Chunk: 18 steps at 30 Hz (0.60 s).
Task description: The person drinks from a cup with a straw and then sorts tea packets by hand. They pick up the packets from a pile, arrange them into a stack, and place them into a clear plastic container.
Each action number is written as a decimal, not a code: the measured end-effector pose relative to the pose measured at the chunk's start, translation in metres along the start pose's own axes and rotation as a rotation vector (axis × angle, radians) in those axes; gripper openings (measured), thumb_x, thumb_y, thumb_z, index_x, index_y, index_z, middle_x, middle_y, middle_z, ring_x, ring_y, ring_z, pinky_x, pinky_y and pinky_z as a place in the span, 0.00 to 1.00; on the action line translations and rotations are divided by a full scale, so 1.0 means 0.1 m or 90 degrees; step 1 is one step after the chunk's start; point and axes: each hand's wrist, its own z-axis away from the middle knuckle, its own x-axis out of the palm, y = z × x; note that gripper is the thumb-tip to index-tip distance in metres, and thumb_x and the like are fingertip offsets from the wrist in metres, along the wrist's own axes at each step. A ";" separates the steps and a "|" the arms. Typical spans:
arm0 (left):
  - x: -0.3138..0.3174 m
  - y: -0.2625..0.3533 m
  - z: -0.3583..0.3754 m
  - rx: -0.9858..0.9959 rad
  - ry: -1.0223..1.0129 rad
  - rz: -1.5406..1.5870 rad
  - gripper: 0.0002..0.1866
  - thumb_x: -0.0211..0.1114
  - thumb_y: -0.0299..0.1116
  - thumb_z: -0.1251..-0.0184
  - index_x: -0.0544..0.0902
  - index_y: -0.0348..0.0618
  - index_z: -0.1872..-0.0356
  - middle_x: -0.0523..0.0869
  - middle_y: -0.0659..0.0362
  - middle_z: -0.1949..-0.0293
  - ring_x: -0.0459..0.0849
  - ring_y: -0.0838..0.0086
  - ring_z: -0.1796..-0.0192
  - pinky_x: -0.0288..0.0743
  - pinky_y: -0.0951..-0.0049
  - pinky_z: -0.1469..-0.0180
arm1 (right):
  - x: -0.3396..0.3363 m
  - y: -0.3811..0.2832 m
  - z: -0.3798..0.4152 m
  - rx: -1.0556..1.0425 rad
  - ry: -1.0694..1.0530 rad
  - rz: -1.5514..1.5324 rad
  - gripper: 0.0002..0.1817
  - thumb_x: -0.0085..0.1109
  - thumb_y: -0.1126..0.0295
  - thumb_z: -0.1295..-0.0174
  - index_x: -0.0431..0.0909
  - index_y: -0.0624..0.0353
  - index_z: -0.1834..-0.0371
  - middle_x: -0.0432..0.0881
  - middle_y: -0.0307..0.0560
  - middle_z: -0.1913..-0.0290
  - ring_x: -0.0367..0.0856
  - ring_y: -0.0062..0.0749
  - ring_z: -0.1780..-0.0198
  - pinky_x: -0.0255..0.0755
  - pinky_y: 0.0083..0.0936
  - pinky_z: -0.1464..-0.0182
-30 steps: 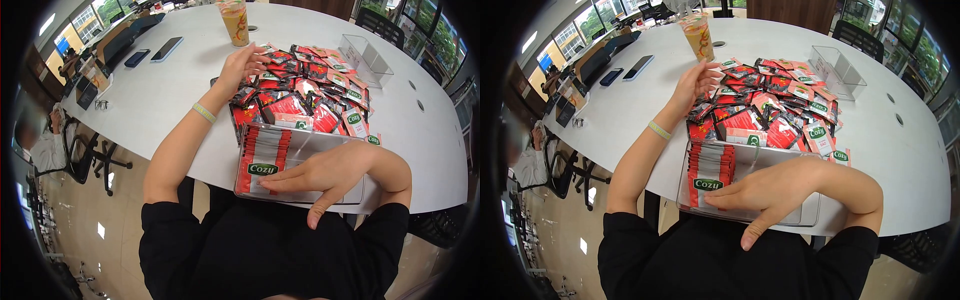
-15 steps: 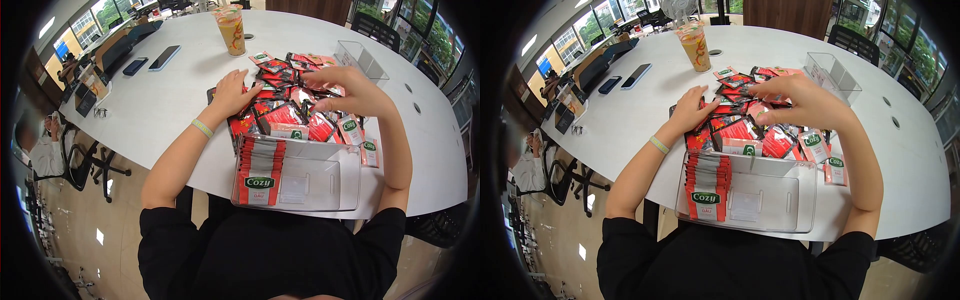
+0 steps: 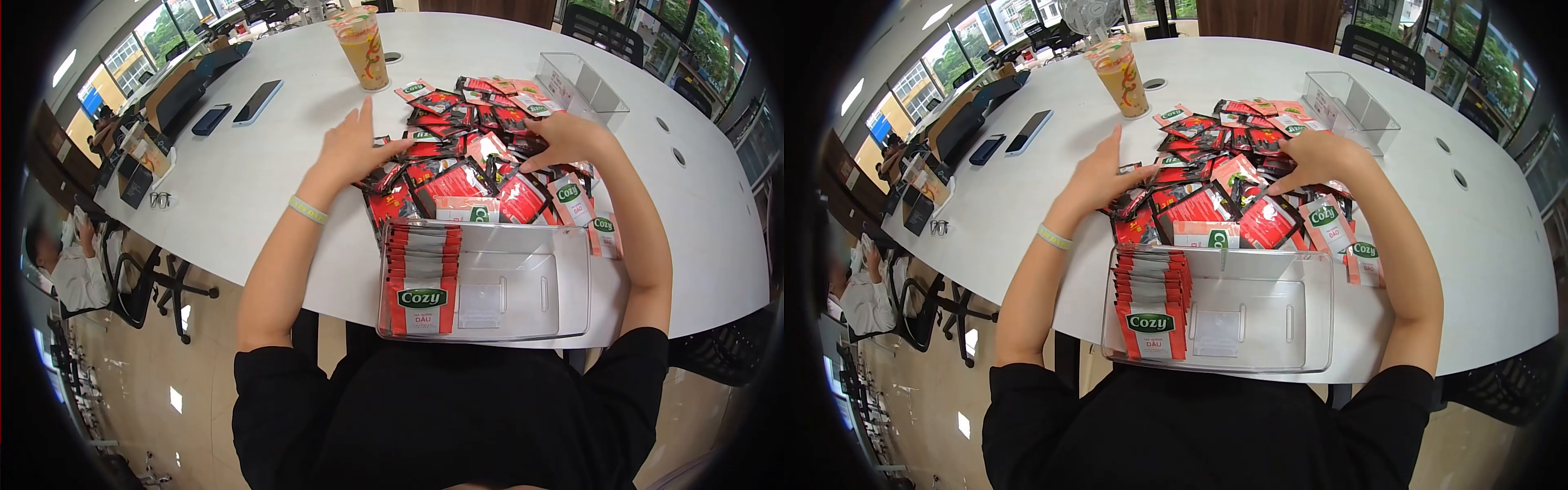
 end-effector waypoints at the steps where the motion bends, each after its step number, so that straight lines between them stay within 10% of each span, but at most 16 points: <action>1: -0.11 0.00 0.00 -0.035 -0.086 -0.033 0.57 0.53 0.72 0.52 0.53 0.27 0.35 0.68 0.36 0.45 0.74 0.50 0.46 0.69 0.59 0.48 | 0.04 0.06 -0.01 -0.018 0.046 0.013 0.42 0.61 0.38 0.56 0.74 0.70 0.51 0.80 0.61 0.67 0.80 0.49 0.62 0.72 0.37 0.59; 5: 0.09 -0.23 0.01 -0.036 -0.223 -0.132 0.50 0.46 0.71 0.47 0.56 0.36 0.34 0.64 0.34 0.41 0.69 0.49 0.40 0.65 0.59 0.42 | -0.06 0.09 0.05 0.066 0.075 0.041 0.32 0.66 0.43 0.58 0.79 0.70 0.79 0.79 0.56 0.79 0.80 0.46 0.72 0.72 0.36 0.68; 13: -0.06 -0.08 0.03 -0.063 -0.276 -0.119 0.38 0.42 0.64 0.38 0.62 0.45 0.35 0.63 0.38 0.38 0.65 0.48 0.37 0.63 0.60 0.39 | -0.09 0.32 0.05 0.122 0.029 -0.006 0.30 0.66 0.46 0.57 0.77 0.69 0.84 0.77 0.54 0.85 0.80 0.39 0.75 0.70 0.33 0.72; 15: -0.17 -0.10 -0.03 -0.075 -0.370 -0.081 0.28 0.49 0.48 0.35 0.67 0.39 0.40 0.69 0.44 0.40 0.69 0.53 0.40 0.64 0.66 0.40 | -0.12 0.29 0.05 0.120 0.039 0.010 0.29 0.67 0.47 0.56 0.77 0.69 0.82 0.77 0.54 0.85 0.81 0.38 0.73 0.71 0.32 0.71; 18: -0.07 -0.25 -0.01 0.022 -0.225 -0.034 0.29 0.52 0.51 0.37 0.72 0.33 0.47 0.74 0.44 0.46 0.75 0.58 0.46 0.67 0.67 0.44 | -0.13 0.23 0.00 0.109 0.061 -0.041 0.29 0.66 0.47 0.55 0.77 0.70 0.84 0.77 0.56 0.83 0.80 0.40 0.74 0.70 0.34 0.70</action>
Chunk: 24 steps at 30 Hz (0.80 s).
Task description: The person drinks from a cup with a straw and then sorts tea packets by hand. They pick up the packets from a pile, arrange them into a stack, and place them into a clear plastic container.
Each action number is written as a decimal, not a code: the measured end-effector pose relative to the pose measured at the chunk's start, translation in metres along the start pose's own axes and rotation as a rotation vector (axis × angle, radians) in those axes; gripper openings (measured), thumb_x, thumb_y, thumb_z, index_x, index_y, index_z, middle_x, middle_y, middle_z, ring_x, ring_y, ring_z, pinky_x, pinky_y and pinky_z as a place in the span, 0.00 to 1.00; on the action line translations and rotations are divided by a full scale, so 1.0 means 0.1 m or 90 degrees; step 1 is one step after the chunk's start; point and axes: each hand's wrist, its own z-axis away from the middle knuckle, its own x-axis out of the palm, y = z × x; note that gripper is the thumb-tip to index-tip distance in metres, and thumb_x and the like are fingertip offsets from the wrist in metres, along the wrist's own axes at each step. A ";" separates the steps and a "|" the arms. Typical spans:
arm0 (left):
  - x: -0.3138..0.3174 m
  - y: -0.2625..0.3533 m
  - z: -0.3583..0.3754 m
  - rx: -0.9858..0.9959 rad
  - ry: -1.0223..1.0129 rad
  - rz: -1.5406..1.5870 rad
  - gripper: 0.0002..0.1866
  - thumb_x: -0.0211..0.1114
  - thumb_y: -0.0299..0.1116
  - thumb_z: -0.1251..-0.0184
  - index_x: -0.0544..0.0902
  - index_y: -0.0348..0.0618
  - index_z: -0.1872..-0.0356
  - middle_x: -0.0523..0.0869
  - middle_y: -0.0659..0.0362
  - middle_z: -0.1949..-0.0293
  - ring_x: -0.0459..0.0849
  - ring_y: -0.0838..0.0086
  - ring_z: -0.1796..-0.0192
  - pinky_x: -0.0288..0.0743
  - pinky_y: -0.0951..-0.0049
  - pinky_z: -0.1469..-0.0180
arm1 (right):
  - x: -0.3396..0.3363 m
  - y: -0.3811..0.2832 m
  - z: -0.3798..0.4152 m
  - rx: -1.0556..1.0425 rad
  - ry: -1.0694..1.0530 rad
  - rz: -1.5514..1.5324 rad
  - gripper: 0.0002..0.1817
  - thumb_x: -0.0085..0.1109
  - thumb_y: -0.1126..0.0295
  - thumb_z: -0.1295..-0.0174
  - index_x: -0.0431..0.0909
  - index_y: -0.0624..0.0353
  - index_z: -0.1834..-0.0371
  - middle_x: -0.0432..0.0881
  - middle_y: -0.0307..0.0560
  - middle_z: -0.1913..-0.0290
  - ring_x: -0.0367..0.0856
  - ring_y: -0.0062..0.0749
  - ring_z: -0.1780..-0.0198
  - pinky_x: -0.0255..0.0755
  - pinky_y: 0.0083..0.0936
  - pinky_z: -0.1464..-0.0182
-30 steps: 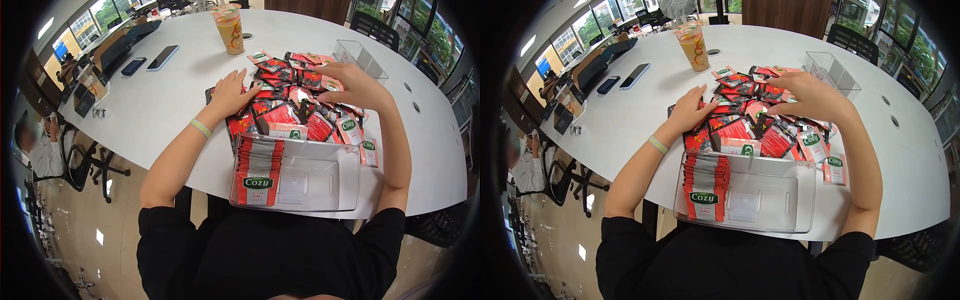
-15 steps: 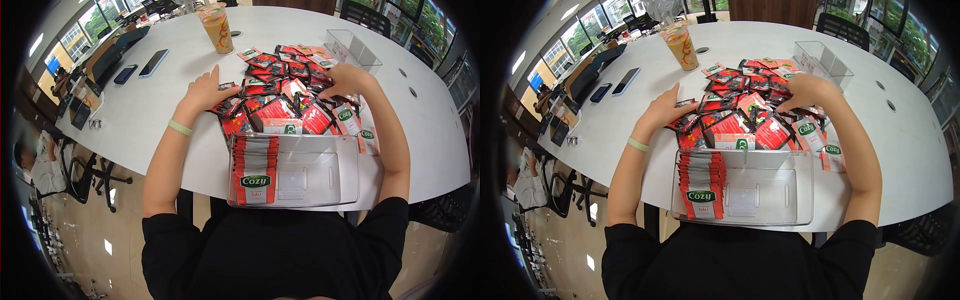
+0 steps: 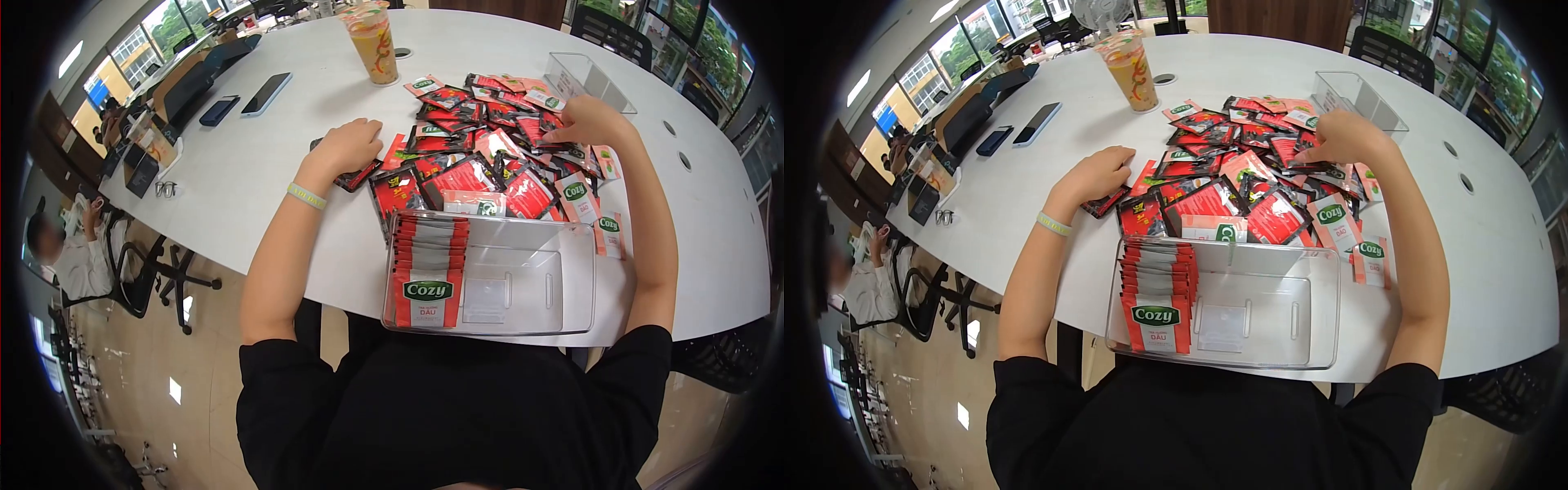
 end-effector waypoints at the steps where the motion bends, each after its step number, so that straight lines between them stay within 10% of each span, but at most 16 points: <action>1: 0.03 -0.03 -0.01 -0.004 0.000 -0.001 0.29 0.52 0.51 0.37 0.72 0.33 0.47 0.74 0.44 0.46 0.75 0.58 0.46 0.67 0.67 0.44 | 0.01 -0.05 0.01 -0.036 0.040 -0.004 0.30 0.65 0.47 0.54 0.76 0.70 0.85 0.76 0.56 0.83 0.78 0.41 0.75 0.69 0.35 0.71; 9: -0.07 0.10 -0.02 -0.031 -0.021 0.185 0.32 0.71 0.56 0.59 0.79 0.37 0.59 0.77 0.46 0.54 0.77 0.58 0.49 0.70 0.65 0.48 | 0.30 0.03 -0.24 -0.163 0.019 -0.072 0.30 0.65 0.45 0.53 0.74 0.68 0.85 0.71 0.51 0.86 0.70 0.36 0.81 0.62 0.33 0.76; 15: -0.09 0.17 0.00 -0.022 -0.074 0.121 0.27 0.73 0.49 0.57 0.79 0.40 0.59 0.65 0.40 0.38 0.62 0.56 0.34 0.57 0.65 0.36 | 0.31 0.04 -0.26 -0.152 0.007 -0.069 0.30 0.63 0.44 0.52 0.75 0.67 0.84 0.72 0.50 0.85 0.70 0.35 0.80 0.63 0.33 0.75; 24: 0.04 0.03 -0.09 0.048 -0.020 0.289 0.29 0.65 0.45 0.45 0.74 0.39 0.45 0.69 0.47 0.39 0.69 0.61 0.38 0.62 0.71 0.38 | 0.33 0.15 -0.32 -0.167 0.020 -0.113 0.28 0.67 0.47 0.55 0.74 0.66 0.85 0.74 0.51 0.83 0.72 0.36 0.79 0.63 0.32 0.75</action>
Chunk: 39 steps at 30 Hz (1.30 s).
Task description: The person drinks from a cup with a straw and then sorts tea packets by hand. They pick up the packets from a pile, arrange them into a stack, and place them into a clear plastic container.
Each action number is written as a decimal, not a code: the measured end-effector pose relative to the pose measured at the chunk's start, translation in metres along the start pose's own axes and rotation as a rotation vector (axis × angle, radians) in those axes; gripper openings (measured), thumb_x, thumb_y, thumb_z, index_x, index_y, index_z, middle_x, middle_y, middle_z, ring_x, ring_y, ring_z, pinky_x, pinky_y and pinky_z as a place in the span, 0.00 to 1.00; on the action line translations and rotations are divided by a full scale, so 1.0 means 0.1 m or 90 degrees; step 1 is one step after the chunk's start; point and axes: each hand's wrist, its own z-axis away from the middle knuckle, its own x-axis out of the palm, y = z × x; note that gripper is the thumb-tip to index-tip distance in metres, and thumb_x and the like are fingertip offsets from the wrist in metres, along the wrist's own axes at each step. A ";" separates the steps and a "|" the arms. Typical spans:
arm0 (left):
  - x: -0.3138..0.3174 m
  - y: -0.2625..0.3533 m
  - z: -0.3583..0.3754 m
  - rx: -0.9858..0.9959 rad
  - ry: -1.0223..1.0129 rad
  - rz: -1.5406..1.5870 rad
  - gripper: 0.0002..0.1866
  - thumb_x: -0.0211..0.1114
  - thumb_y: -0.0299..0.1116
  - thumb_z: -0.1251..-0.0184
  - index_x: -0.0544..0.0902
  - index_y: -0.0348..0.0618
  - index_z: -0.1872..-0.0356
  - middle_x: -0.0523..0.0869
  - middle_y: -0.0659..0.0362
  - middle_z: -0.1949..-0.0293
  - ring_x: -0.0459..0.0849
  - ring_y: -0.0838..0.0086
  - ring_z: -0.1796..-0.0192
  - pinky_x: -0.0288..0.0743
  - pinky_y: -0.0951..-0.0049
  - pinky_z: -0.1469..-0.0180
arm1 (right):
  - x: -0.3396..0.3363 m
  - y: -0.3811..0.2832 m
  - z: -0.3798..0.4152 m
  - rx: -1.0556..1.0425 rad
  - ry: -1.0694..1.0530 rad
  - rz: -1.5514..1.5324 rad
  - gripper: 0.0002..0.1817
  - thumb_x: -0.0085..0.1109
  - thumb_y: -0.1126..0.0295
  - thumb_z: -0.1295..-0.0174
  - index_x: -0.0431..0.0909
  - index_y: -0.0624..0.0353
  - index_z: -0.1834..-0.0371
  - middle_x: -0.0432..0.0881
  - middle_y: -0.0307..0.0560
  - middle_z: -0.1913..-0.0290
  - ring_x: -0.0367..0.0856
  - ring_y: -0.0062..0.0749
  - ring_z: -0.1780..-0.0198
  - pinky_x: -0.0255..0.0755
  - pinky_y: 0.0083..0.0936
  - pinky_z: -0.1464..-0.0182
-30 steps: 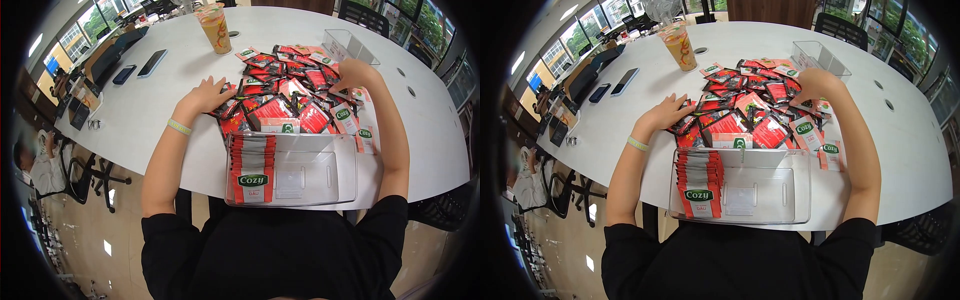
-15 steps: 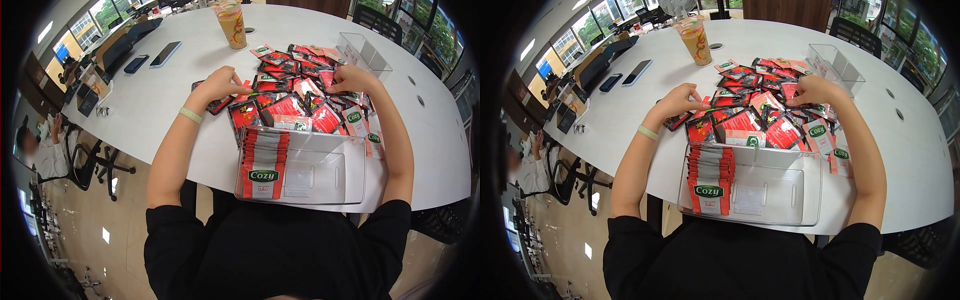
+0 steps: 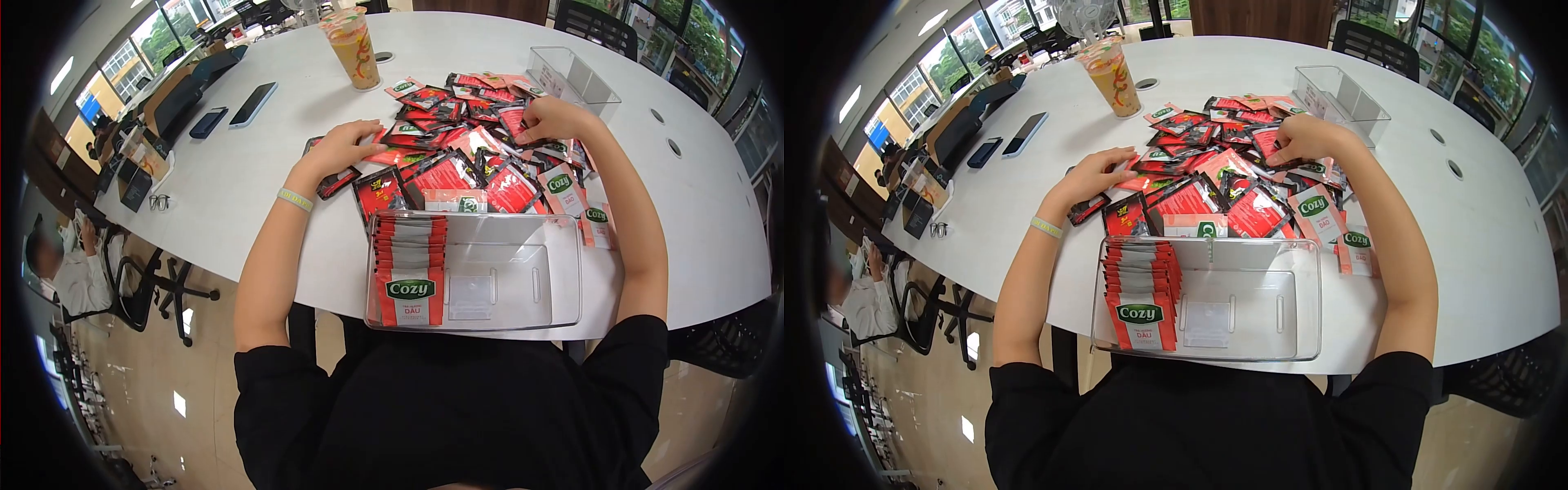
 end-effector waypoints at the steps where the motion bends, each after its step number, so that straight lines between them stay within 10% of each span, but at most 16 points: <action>1: 0.00 -0.03 -0.01 0.002 -0.001 -0.001 0.29 0.65 0.45 0.45 0.74 0.39 0.45 0.69 0.47 0.39 0.69 0.61 0.38 0.62 0.71 0.38 | -0.01 0.04 0.00 0.002 0.001 -0.001 0.28 0.67 0.47 0.55 0.74 0.66 0.85 0.74 0.51 0.83 0.72 0.36 0.79 0.63 0.32 0.75; 10: 0.03 0.13 0.06 -0.011 0.070 -0.230 0.40 0.67 0.56 0.53 0.72 0.35 0.43 0.71 0.46 0.41 0.72 0.59 0.41 0.65 0.70 0.40 | -0.04 0.01 0.05 -0.012 0.150 0.137 0.13 0.64 0.66 0.55 0.76 0.65 0.71 0.78 0.51 0.69 0.76 0.40 0.64 0.69 0.33 0.62; 15: -0.03 0.19 0.09 -0.040 0.059 -0.165 0.40 0.71 0.65 0.67 0.78 0.35 0.61 0.76 0.45 0.48 0.76 0.58 0.46 0.69 0.69 0.47 | 0.07 -0.36 0.09 -0.195 0.087 -0.048 0.31 0.63 0.62 0.52 0.70 0.54 0.42 0.66 0.59 0.39 0.64 0.48 0.38 0.61 0.31 0.40; 23: -0.07 -0.06 0.03 -0.038 0.053 -0.016 0.22 0.75 0.47 0.59 0.78 0.40 0.73 0.67 0.44 0.39 0.72 0.62 0.43 0.64 0.71 0.42 | 0.31 -0.25 -0.09 -0.113 -0.020 0.013 0.47 0.63 0.52 0.52 0.50 0.55 0.31 0.44 0.66 0.30 0.49 0.52 0.30 0.48 0.33 0.31; 33: -0.07 -0.10 -0.04 0.019 0.200 0.274 0.08 0.57 0.32 0.43 0.77 0.37 0.68 0.79 0.63 0.72 0.75 0.85 0.69 0.71 0.83 0.63 | 0.23 -0.40 -0.10 -0.183 0.068 -0.051 0.37 0.62 0.54 0.51 0.64 0.59 0.39 0.55 0.67 0.34 0.57 0.53 0.34 0.54 0.35 0.35; 39: -0.13 0.10 0.00 0.049 0.215 0.428 0.12 0.52 0.27 0.43 0.74 0.36 0.58 0.80 0.57 0.60 0.82 0.77 0.59 0.74 0.79 0.53 | 0.14 -1.19 -0.15 -0.334 0.225 -0.102 0.16 0.58 0.63 0.46 0.80 0.65 0.62 0.79 0.55 0.60 0.79 0.43 0.60 0.72 0.32 0.57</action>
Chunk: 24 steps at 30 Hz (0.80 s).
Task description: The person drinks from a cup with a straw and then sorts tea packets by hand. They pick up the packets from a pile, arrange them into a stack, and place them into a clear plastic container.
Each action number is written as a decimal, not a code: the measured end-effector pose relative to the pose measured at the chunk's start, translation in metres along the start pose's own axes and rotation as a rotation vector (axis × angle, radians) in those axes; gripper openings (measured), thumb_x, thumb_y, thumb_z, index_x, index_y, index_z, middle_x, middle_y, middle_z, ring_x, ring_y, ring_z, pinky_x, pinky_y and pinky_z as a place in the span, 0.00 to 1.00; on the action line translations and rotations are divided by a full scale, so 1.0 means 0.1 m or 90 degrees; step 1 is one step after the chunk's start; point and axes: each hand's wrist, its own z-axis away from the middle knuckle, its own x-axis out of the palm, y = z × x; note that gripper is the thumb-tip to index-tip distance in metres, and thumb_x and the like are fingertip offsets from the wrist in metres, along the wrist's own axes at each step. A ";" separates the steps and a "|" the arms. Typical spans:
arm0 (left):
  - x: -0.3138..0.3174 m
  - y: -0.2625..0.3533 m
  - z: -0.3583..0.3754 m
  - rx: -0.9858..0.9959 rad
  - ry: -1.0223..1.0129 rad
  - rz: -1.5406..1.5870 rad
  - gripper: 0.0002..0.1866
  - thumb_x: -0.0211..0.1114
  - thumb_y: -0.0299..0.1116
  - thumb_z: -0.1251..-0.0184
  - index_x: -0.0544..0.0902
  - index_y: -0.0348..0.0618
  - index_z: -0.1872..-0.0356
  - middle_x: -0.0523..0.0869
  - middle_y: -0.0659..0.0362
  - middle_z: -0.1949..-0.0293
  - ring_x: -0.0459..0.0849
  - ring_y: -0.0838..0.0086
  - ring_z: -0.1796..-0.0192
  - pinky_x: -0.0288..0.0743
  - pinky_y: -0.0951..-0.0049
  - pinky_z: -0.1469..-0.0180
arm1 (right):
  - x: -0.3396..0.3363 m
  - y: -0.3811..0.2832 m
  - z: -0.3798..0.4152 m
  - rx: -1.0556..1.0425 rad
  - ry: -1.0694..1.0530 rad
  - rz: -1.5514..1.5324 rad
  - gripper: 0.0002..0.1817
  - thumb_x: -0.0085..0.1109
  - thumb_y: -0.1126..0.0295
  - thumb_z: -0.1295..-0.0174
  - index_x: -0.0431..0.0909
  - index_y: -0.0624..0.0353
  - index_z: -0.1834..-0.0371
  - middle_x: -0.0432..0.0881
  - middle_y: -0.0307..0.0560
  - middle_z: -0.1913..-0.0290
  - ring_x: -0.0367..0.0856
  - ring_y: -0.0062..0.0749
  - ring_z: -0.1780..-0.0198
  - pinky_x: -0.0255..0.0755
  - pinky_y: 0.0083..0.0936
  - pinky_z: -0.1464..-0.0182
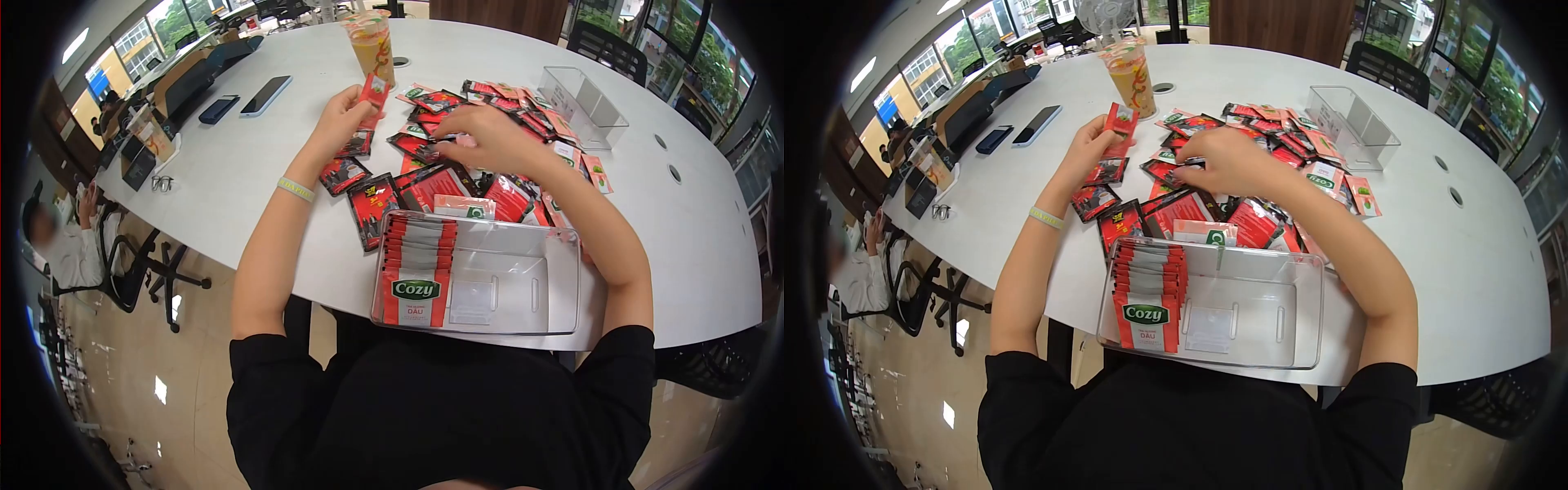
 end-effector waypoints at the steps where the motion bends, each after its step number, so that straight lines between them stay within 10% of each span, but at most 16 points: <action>1: 0.02 0.03 0.02 0.028 -0.001 0.048 0.13 0.52 0.27 0.43 0.73 0.36 0.56 0.80 0.56 0.59 0.82 0.75 0.57 0.74 0.78 0.52 | 0.07 -0.14 -0.07 0.013 -0.022 0.004 0.15 0.58 0.63 0.45 0.81 0.65 0.65 0.81 0.53 0.67 0.80 0.42 0.66 0.74 0.31 0.63; 9: 0.13 -0.03 -0.01 -0.045 -0.049 0.110 0.12 0.57 0.39 0.37 0.72 0.43 0.59 0.71 0.67 0.68 0.68 0.86 0.68 0.65 0.83 0.63 | 0.56 -0.22 -0.32 0.115 -0.036 0.279 0.31 0.55 0.39 0.50 0.79 0.62 0.82 0.77 0.51 0.81 0.79 0.43 0.75 0.72 0.37 0.73; 14: 0.17 -0.08 -0.03 -0.095 -0.016 0.200 0.15 0.59 0.42 0.36 0.72 0.43 0.56 0.70 0.68 0.70 0.66 0.87 0.71 0.63 0.86 0.70 | 0.58 -0.02 -0.31 0.114 0.019 0.224 0.12 0.60 0.60 0.59 0.80 0.59 0.80 0.79 0.54 0.78 0.80 0.46 0.74 0.74 0.39 0.70; 24: 0.24 -0.18 -0.02 -0.062 0.202 0.175 0.16 0.59 0.36 0.37 0.74 0.35 0.54 0.81 0.59 0.66 0.79 0.83 0.73 0.71 0.85 0.73 | 0.74 0.06 -0.31 0.055 0.199 0.139 0.06 0.55 0.70 0.54 0.79 0.58 0.74 0.81 0.52 0.64 0.80 0.44 0.70 0.74 0.36 0.69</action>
